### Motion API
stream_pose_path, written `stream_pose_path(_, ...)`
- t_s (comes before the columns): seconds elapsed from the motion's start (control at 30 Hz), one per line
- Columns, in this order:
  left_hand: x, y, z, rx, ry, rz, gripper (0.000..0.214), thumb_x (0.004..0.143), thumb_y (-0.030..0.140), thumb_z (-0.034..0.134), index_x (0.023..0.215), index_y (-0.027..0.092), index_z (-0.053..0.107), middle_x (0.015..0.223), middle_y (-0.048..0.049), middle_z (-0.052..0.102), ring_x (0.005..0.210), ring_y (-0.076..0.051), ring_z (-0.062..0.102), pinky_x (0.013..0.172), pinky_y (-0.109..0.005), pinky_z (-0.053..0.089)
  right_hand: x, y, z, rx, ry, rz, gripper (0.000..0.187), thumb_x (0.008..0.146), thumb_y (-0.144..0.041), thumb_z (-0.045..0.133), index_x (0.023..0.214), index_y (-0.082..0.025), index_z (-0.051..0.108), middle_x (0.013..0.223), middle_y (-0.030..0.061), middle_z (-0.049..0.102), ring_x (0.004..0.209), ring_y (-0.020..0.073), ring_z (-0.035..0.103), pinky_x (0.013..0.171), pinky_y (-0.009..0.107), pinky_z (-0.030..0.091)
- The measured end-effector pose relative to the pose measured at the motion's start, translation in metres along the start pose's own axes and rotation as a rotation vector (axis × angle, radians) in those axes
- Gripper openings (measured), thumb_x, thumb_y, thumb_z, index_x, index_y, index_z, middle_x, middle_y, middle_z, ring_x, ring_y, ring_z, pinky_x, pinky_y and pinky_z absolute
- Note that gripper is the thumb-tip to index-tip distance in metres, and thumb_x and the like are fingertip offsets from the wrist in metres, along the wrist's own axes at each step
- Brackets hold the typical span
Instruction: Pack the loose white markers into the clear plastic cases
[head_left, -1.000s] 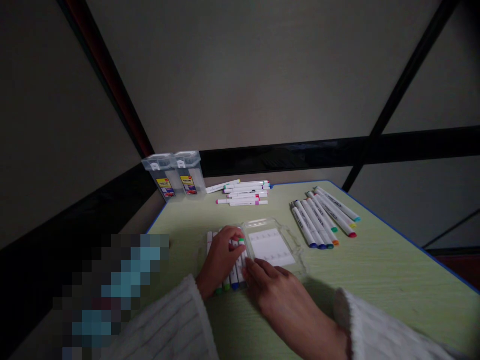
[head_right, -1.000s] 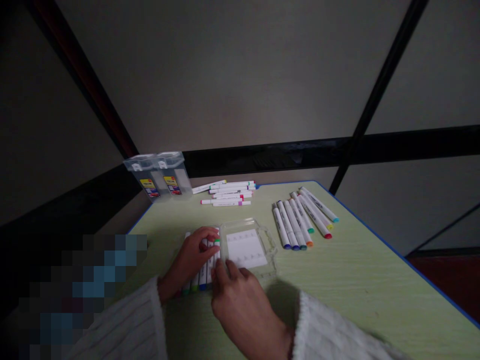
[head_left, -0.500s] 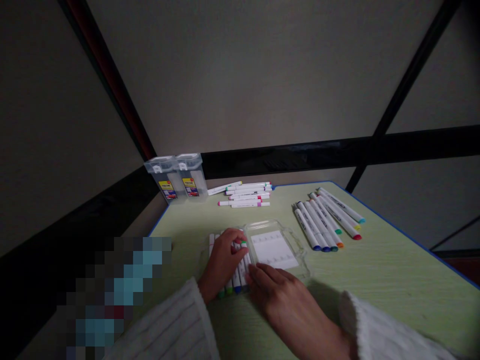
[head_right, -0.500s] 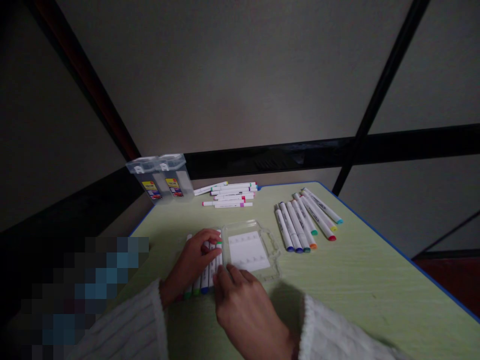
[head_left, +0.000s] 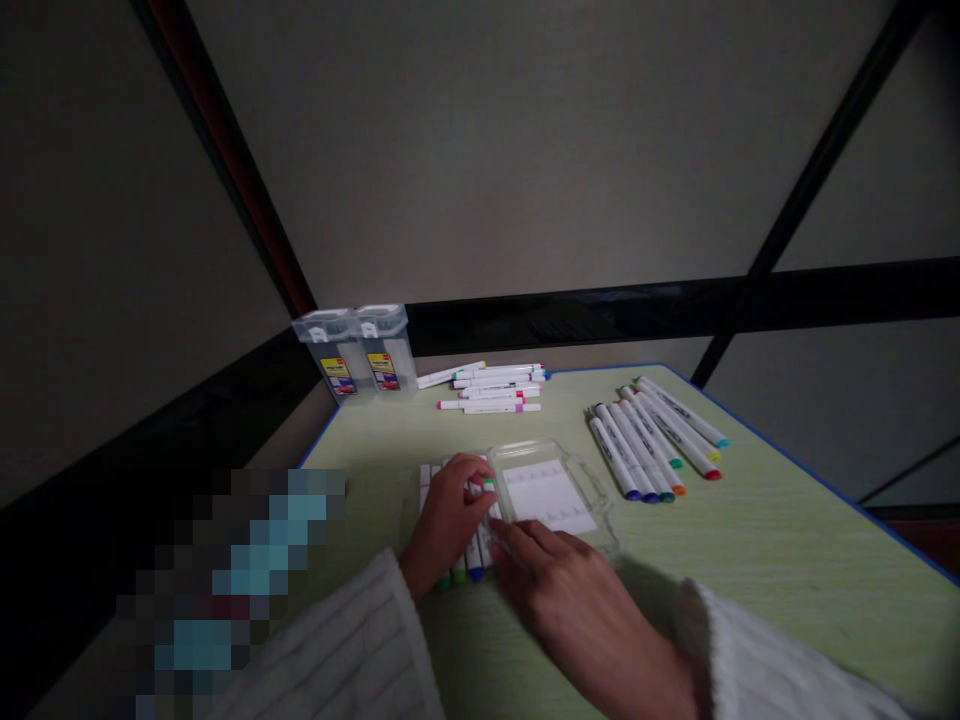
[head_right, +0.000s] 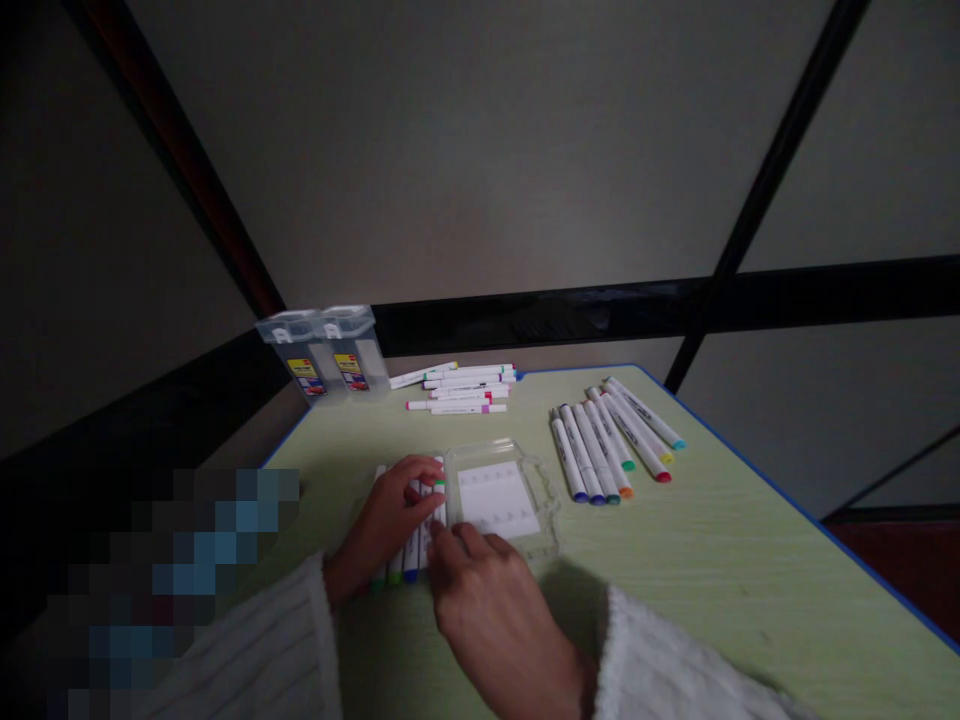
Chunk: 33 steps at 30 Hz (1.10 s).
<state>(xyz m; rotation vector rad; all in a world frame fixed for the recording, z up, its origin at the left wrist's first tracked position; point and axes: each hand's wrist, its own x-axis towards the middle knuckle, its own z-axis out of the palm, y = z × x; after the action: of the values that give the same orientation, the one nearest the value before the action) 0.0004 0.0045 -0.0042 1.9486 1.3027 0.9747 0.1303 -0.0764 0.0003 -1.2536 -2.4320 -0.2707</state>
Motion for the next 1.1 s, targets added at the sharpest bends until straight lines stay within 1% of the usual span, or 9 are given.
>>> stream_pose_path(0.17,-0.0002,0.0002,-0.0003,0.0,-0.004,-0.004,0.024,0.061,-0.003,0.055,0.076,0.014,0.057,0.088,-0.003,0.058,0.076,-0.013,0.053,0.055,-0.019,0.041,0.0011,0.0011,0.0048,-0.008,0.011,-0.013,0.015,0.073,-0.003,0.056,0.083,-0.013,0.063,0.091,0.0056,0.063,0.072,0.017,0.055,0.057,0.028,0.042)
stream_pose_path(0.3,-0.0001,-0.0004,-0.0003,-0.01,-0.005,0.008,0.023,0.061,-0.004,0.054,0.075,0.014,0.057,0.088,-0.0029,0.057,0.076,-0.013,0.053,0.054,-0.019,0.04,0.0007,0.0012,0.0047,-0.002,0.014,-0.013,0.013,0.074,-0.005,0.055,0.079,-0.014,0.063,0.091,0.0062,0.064,0.075,0.0176,0.055,0.058,0.028,0.042)
stream_pose_path(0.5,0.0005,0.002,-0.0005,-0.005,-0.005,-0.015,0.024,0.06,-0.005,0.054,0.076,0.014,0.057,0.087,-0.0028,0.058,0.074,-0.012,0.052,0.054,-0.019,0.04,0.0009,0.0018,0.0052,0.018,0.033,-0.004,0.011,0.074,-0.005,0.056,0.075,-0.014,0.062,0.086,0.0061,0.064,0.072,0.0176,0.055,0.056,0.028,0.04)
stream_pose_path(0.67,0.0005,0.0018,-0.0012,0.015,0.011,-0.025,0.025,0.06,-0.005,0.054,0.077,0.014,0.057,0.089,-0.0034,0.057,0.078,-0.013,0.053,0.054,-0.019,0.04,0.0009,0.0023,0.0015,0.084,0.05,-0.006,0.01,0.075,-0.006,0.055,0.073,-0.015,0.059,0.078,0.0025,0.062,0.066,0.0149,0.055,0.055,0.027,0.038)
stream_pose_path(0.8,0.0003,0.0014,-0.0014,0.022,0.01,-0.036,0.024,0.061,-0.003,0.054,0.079,0.013,0.057,0.092,-0.0044,0.056,0.081,-0.014,0.053,0.054,-0.019,0.041,0.0011,0.0015,-0.0025,0.039,0.069,-0.03,0.012,0.072,-0.003,0.056,0.07,-0.015,0.058,0.073,0.0011,0.061,0.062,0.0148,0.055,0.054,0.027,0.037)
stream_pose_path(0.97,0.0001,0.0014,-0.0009,0.045,0.02,-0.02,0.025,0.061,-0.003,0.054,0.079,0.013,0.058,0.095,-0.0056,0.057,0.087,-0.016,0.053,0.057,-0.02,0.042,0.001,0.001,-0.0022,0.073,0.064,-0.021,0.014,0.071,-0.002,0.056,0.07,-0.015,0.058,0.073,0.0005,0.062,0.062,0.0145,0.056,0.054,0.026,0.038)
stream_pose_path(1.1,-0.0008,0.0016,-0.0007,0.039,0.011,-0.023,0.024,0.061,-0.003,0.052,0.078,0.013,0.058,0.096,-0.0058,0.056,0.087,-0.015,0.053,0.053,-0.019,0.041,0.0016,0.0018,-0.0003,0.086,0.061,0.003,0.013,0.074,-0.003,0.053,0.073,-0.015,0.059,0.077,0.0023,0.063,0.066,0.0163,0.057,0.055,0.027,0.04)
